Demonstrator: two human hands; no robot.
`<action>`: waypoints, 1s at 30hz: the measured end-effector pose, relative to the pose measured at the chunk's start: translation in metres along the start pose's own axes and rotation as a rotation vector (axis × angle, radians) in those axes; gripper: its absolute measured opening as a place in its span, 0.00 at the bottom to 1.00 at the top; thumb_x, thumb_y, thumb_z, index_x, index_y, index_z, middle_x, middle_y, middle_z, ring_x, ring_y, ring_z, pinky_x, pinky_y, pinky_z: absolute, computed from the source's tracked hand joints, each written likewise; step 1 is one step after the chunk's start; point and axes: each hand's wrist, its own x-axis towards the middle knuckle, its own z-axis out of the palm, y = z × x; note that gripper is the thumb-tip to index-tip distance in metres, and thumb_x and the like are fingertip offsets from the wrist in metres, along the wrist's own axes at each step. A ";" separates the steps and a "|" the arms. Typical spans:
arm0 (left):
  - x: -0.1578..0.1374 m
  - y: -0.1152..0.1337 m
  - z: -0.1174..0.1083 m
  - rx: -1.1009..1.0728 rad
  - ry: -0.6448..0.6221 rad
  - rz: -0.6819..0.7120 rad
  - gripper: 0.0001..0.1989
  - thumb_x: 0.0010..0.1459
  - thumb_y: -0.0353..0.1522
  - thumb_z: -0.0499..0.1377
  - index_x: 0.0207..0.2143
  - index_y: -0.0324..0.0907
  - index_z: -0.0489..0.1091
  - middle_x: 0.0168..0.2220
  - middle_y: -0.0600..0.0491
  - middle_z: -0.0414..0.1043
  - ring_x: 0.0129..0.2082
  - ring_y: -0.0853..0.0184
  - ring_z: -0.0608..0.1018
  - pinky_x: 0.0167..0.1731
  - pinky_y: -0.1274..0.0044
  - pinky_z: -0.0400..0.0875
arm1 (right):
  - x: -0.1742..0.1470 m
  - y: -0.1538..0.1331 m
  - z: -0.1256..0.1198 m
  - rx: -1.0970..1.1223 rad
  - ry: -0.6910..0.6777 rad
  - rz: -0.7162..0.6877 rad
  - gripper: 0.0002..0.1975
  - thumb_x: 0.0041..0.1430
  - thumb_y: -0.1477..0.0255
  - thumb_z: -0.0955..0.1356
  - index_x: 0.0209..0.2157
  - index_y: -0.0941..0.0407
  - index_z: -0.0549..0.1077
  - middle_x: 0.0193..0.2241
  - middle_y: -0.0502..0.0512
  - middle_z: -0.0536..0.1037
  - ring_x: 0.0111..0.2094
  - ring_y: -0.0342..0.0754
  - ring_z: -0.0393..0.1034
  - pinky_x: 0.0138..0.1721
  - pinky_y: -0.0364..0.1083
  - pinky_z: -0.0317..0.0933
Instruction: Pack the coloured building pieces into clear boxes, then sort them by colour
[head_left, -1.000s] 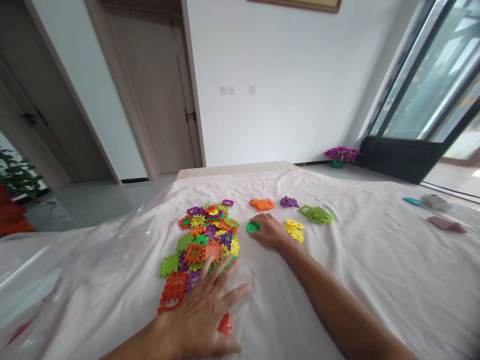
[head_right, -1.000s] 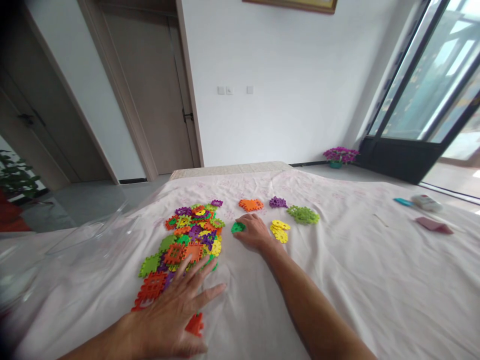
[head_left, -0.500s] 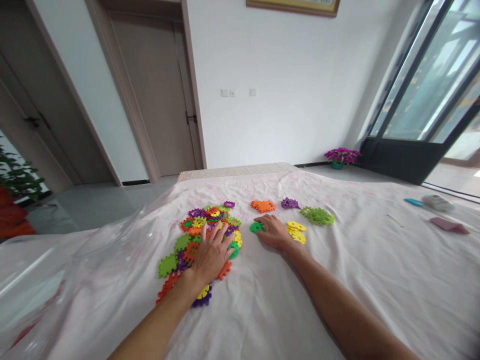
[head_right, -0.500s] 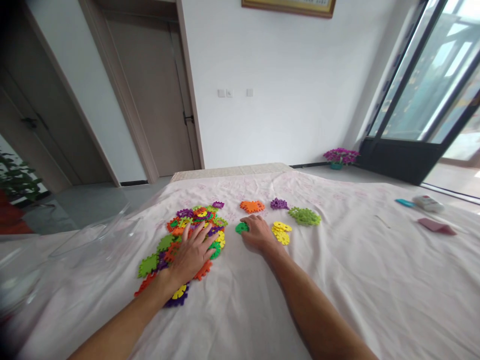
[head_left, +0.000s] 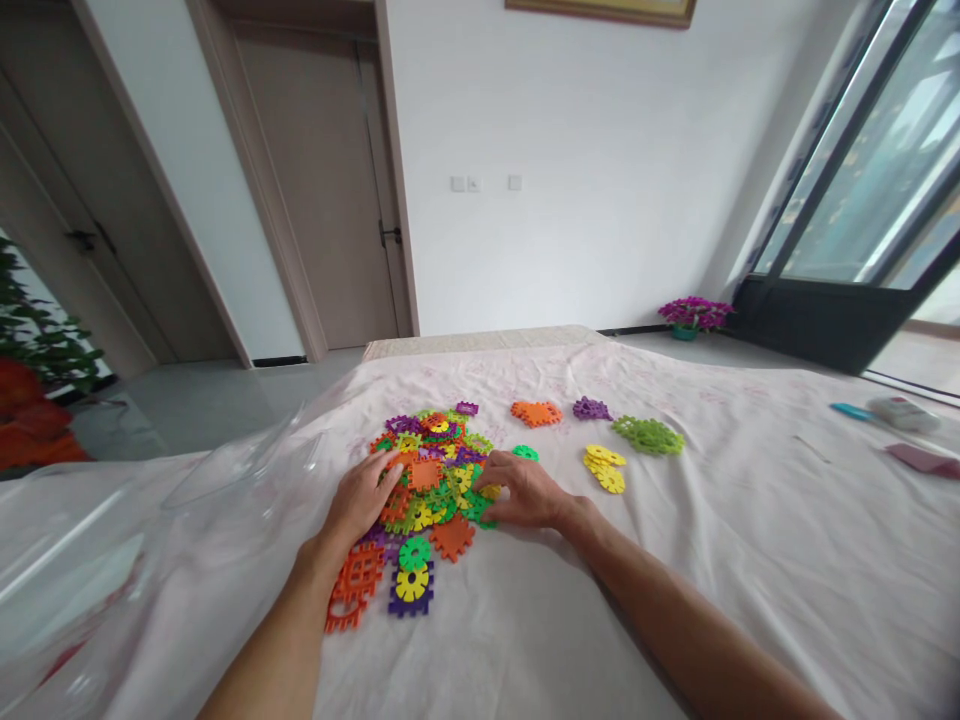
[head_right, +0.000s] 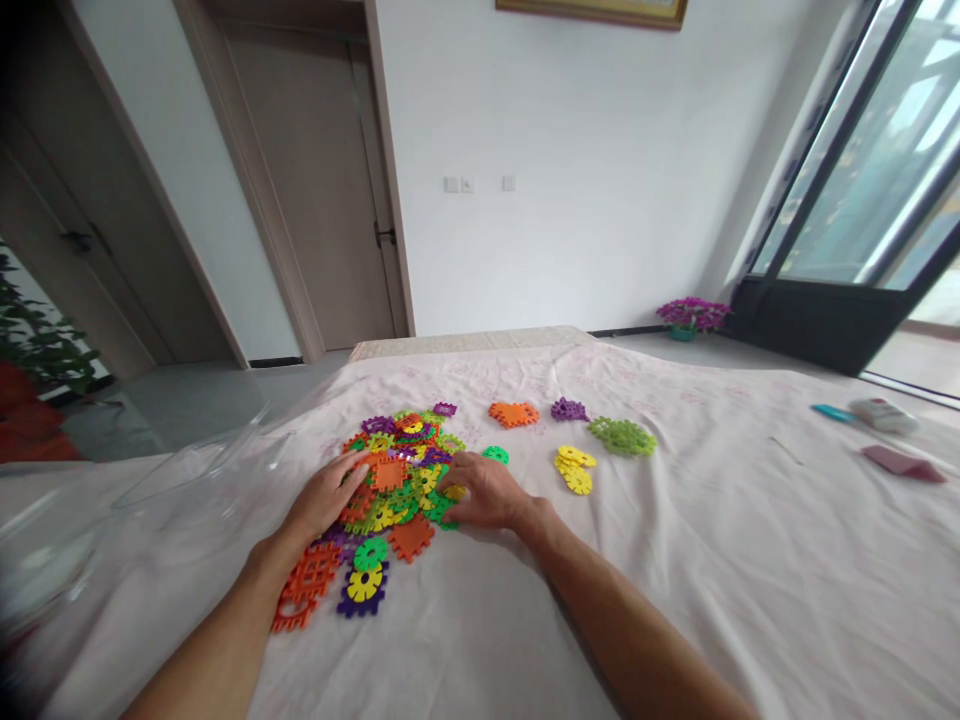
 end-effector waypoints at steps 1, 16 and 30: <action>0.000 -0.004 0.003 -0.015 -0.011 -0.019 0.26 0.64 0.45 0.44 0.56 0.42 0.67 0.58 0.48 0.67 0.59 0.61 0.67 0.60 0.67 0.59 | 0.000 -0.001 0.000 0.015 -0.019 -0.007 0.15 0.47 0.64 0.76 0.38 0.51 0.77 0.35 0.52 0.74 0.37 0.46 0.68 0.37 0.42 0.59; -0.004 -0.006 0.007 -0.043 0.002 -0.036 0.23 0.64 0.43 0.45 0.55 0.43 0.66 0.58 0.49 0.67 0.60 0.61 0.67 0.60 0.66 0.58 | 0.001 0.039 0.000 0.472 0.375 0.511 0.11 0.52 0.64 0.67 0.29 0.58 0.73 0.23 0.50 0.74 0.24 0.42 0.66 0.25 0.41 0.59; -0.004 0.000 0.003 -0.034 0.021 -0.042 0.22 0.64 0.42 0.46 0.54 0.43 0.68 0.57 0.50 0.68 0.58 0.62 0.68 0.59 0.68 0.60 | -0.003 0.019 -0.005 -0.122 0.263 0.408 0.09 0.56 0.63 0.70 0.36 0.51 0.78 0.37 0.53 0.76 0.41 0.49 0.67 0.44 0.46 0.57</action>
